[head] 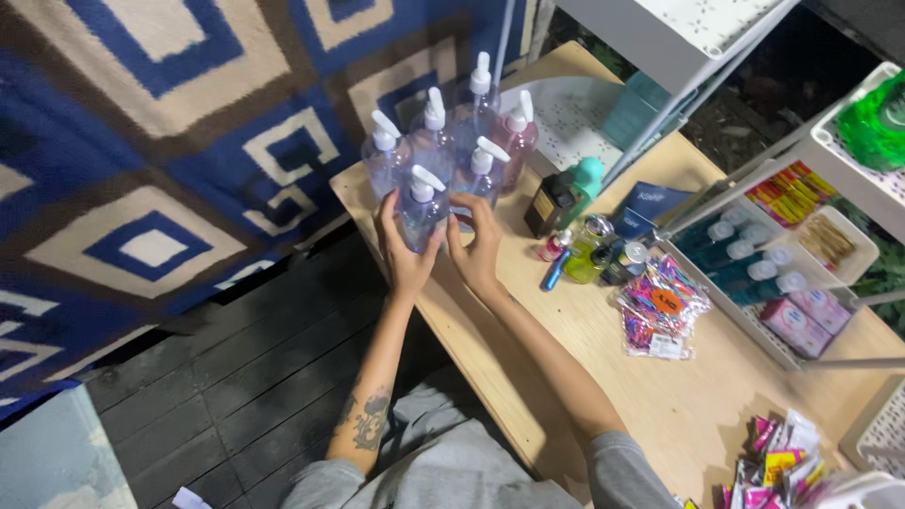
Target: The person handles multiple hand soap bottles, rotating and inspecting them, then places them on a white plastic shelf unit. The person also handles a clear bottle and a green bottle, placing them on the same shelf. The activity involves organizing and restocking bathroom supplies.
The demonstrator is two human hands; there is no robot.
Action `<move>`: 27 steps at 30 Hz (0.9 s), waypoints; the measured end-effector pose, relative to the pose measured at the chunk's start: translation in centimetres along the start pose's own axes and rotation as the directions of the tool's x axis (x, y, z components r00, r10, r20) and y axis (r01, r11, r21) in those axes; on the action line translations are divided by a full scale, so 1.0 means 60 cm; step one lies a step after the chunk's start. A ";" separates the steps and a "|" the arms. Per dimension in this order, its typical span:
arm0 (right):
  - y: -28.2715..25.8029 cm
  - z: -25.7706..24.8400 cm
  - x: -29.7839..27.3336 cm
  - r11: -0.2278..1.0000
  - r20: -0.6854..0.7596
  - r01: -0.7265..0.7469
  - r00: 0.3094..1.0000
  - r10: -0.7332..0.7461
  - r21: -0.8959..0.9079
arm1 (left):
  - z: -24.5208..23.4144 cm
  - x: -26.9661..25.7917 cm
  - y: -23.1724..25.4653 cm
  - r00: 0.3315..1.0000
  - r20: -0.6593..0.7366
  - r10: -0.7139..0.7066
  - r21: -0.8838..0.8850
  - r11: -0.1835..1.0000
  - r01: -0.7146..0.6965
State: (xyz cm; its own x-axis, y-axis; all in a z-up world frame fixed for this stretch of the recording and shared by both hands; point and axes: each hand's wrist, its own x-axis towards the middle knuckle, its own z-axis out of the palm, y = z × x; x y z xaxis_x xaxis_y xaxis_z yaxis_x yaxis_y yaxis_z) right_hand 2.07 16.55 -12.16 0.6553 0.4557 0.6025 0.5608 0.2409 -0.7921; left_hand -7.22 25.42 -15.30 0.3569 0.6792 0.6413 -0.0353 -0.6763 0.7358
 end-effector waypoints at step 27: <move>-0.146 -0.476 -0.177 0.879 -0.359 -0.287 0.830 0.427 0.380 | 0.293 -0.102 0.404 0.675 0.613 0.410 -0.686 0.701 0.197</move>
State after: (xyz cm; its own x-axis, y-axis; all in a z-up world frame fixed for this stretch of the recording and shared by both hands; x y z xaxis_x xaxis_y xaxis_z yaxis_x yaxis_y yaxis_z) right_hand 4.66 -14.88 -8.84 0.9650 0.1731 0.1972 0.1123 0.4070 -0.9065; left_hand 6.17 -0.15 -5.25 0.7989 0.0064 0.6015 -0.5944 -0.1441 0.7911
